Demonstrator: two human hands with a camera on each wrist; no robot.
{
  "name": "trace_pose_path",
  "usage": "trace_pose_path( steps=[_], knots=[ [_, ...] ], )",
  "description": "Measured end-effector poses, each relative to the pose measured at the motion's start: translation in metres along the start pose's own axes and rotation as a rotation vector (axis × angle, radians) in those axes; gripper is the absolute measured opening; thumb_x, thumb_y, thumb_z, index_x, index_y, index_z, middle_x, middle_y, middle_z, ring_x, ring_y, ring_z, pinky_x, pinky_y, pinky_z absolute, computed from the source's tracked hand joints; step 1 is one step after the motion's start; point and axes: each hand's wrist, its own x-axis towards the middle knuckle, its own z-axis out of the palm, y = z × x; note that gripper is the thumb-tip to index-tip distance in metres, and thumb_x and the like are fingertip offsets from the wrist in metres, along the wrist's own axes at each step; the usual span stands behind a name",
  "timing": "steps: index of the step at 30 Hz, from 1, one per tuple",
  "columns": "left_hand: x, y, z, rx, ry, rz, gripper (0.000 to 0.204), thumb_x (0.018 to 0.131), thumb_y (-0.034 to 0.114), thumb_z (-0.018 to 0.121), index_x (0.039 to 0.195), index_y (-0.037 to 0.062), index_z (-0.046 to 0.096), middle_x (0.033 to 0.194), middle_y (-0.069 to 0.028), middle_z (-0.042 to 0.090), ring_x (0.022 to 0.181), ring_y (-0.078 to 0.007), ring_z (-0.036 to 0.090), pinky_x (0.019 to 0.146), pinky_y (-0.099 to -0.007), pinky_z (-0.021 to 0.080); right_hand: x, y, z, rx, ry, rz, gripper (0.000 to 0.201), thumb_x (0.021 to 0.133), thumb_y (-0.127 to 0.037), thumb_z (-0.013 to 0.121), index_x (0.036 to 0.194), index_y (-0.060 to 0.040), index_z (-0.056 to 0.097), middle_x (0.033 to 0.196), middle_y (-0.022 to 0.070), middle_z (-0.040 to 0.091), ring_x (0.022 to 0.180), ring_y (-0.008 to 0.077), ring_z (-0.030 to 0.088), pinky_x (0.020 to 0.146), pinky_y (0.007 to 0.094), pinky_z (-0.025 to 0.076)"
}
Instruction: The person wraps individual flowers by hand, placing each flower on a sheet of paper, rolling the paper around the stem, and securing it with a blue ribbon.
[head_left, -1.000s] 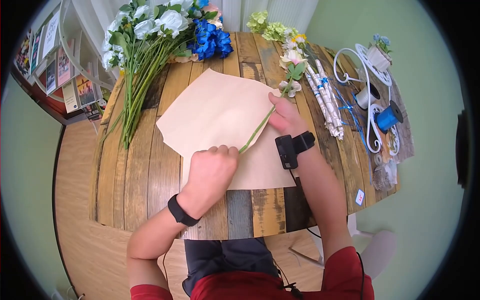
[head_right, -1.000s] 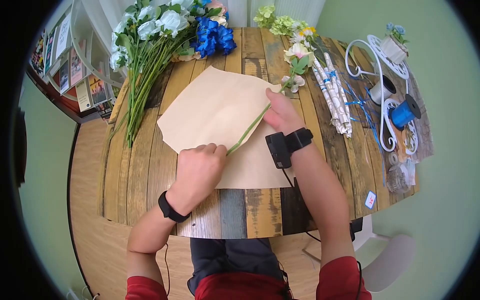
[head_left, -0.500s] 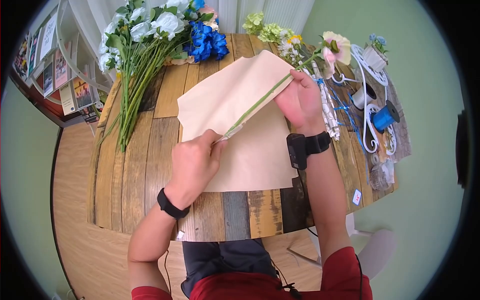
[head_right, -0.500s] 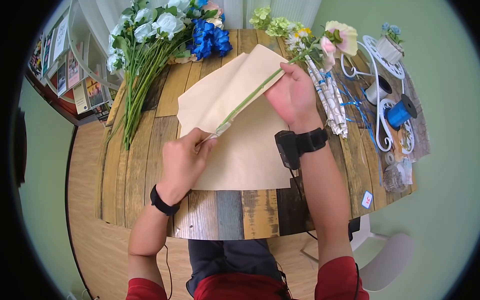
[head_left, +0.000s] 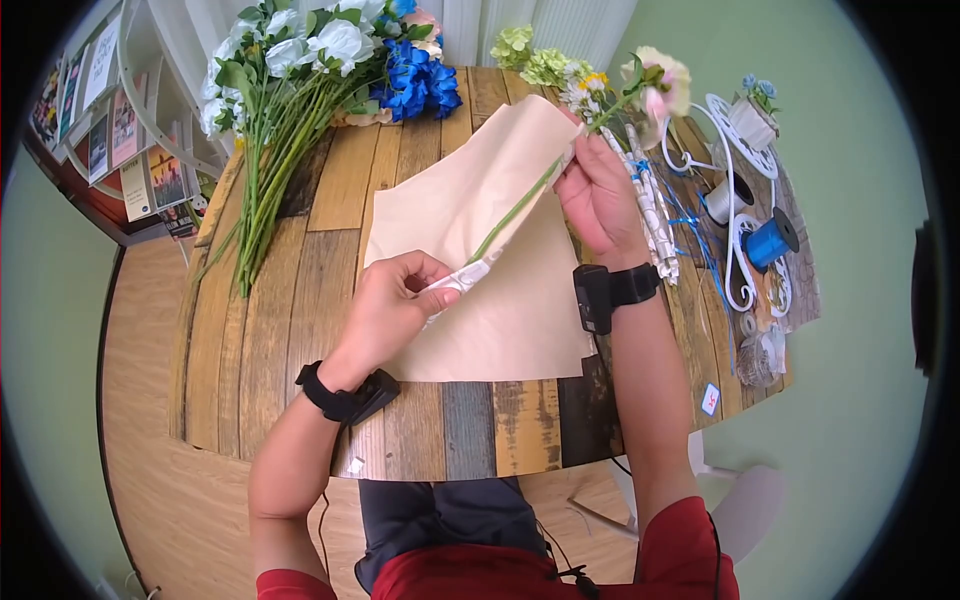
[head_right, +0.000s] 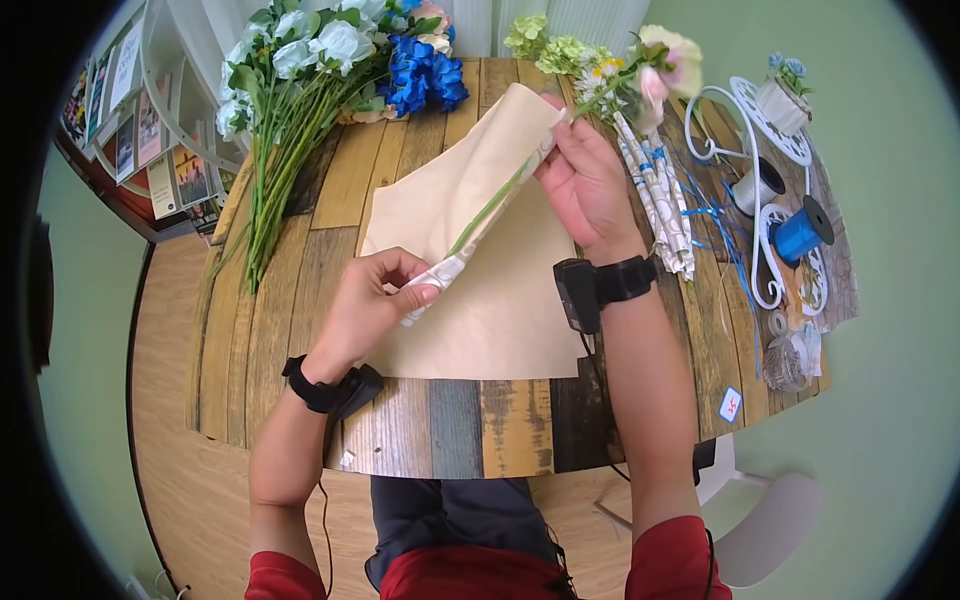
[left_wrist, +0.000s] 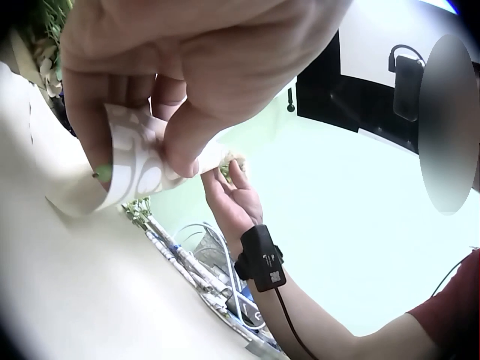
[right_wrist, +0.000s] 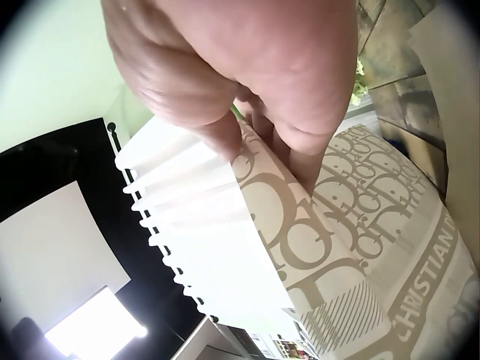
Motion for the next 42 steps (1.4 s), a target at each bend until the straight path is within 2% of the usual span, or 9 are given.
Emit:
trace_pose_path(
  steps=[13,15,19,24,28,30,32,34,42],
  knots=[
    [-0.005,0.01,-0.01,0.674,0.274,0.323,0.017,0.082,0.009,0.075,0.093,-0.0004,0.067,0.081,-0.0093,0.067,0.072,-0.0157,0.062,0.065,-0.0305,0.049,0.0,-0.004,-0.013,-0.086,0.042,-0.016,0.027,0.104,-0.015,0.043,0.121,0.0041,0.052,0.121,0.0155,0.061,0.111,0.0238,0.061,0.099,0.0411,0.049],
    [0.0,0.013,-0.02,0.345,0.033,0.056,0.026,0.084,0.021,0.075,0.098,0.0,0.069,0.083,-0.0098,0.068,0.075,-0.0159,0.063,0.067,-0.0302,0.049,0.0,-0.007,-0.024,-0.09,0.039,0.011,0.026,0.104,-0.016,0.043,0.12,0.0036,0.052,0.121,0.0152,0.061,0.111,0.024,0.061,0.099,0.0414,0.049],
    [0.017,-0.011,-0.044,0.399,0.398,0.009,0.057,0.088,0.049,0.067,0.106,-0.0051,0.066,0.083,-0.0119,0.068,0.074,-0.0147,0.064,0.066,-0.0277,0.051,0.002,-0.012,-0.043,-0.052,0.125,0.051,0.026,0.104,-0.016,0.043,0.119,0.003,0.052,0.121,0.014,0.061,0.112,0.0238,0.061,0.099,0.0411,0.049],
    [0.02,-0.012,-0.061,-0.303,0.141,-0.454,0.063,0.091,0.049,0.064,0.121,-0.0063,0.057,0.098,-0.0137,0.069,0.087,-0.017,0.067,0.081,-0.0334,0.054,0.002,-0.016,-0.05,0.038,0.032,0.054,0.027,0.104,-0.018,0.043,0.118,0.0025,0.053,0.118,0.0128,0.063,0.111,0.0231,0.061,0.099,0.0394,0.049],
    [0.021,-0.011,-0.048,-0.755,0.02,-0.211,0.047,0.095,0.033,0.063,0.123,-0.0031,0.058,0.117,-0.0107,0.066,0.104,-0.0174,0.064,0.089,-0.0325,0.052,-0.004,-0.023,-0.022,-0.04,-0.072,0.098,0.027,0.105,-0.018,0.042,0.119,0.0017,0.053,0.116,0.0119,0.064,0.106,0.0212,0.063,0.096,0.0384,0.051],
    [0.013,0.004,-0.041,-0.781,0.344,0.158,0.041,0.09,0.022,0.07,0.12,-0.0044,0.06,0.111,-0.0118,0.068,0.099,-0.0172,0.066,0.088,-0.0315,0.052,-0.001,-0.018,-0.03,-0.115,-0.039,0.091,0.026,0.105,-0.017,0.042,0.119,0.0015,0.053,0.114,0.0123,0.064,0.103,0.0211,0.064,0.094,0.0391,0.052],
    [0.005,0.003,-0.041,-0.678,0.423,0.264,0.035,0.093,0.02,0.067,0.118,-0.0047,0.061,0.11,-0.0095,0.068,0.098,-0.0145,0.064,0.087,-0.0291,0.05,0.002,-0.013,-0.038,-0.189,-0.007,0.083,0.024,0.105,-0.016,0.041,0.118,0.0013,0.052,0.113,0.0128,0.064,0.1,0.0211,0.065,0.093,0.0397,0.053],
    [0.001,-0.009,-0.041,-0.032,0.632,0.554,0.032,0.097,0.019,0.062,0.12,-0.0042,0.062,0.108,-0.0046,0.069,0.094,-0.0109,0.062,0.084,-0.0268,0.048,0.003,-0.007,-0.037,-0.188,0.087,0.024,0.022,0.104,-0.014,0.041,0.114,0.0014,0.052,0.109,0.014,0.064,0.096,0.0221,0.065,0.091,0.0414,0.054],
    [0.027,-0.029,-0.063,-0.63,0.696,0.517,0.022,0.102,0.022,0.054,0.112,0.0028,0.059,0.109,-0.0023,0.063,0.098,-0.008,0.059,0.086,-0.0257,0.049,-0.003,-0.012,-0.016,-0.193,0.096,0.198,0.02,0.103,-0.013,0.043,0.108,0.0034,0.054,0.104,0.0152,0.065,0.097,0.0261,0.066,0.093,0.0458,0.054]
  ],
)
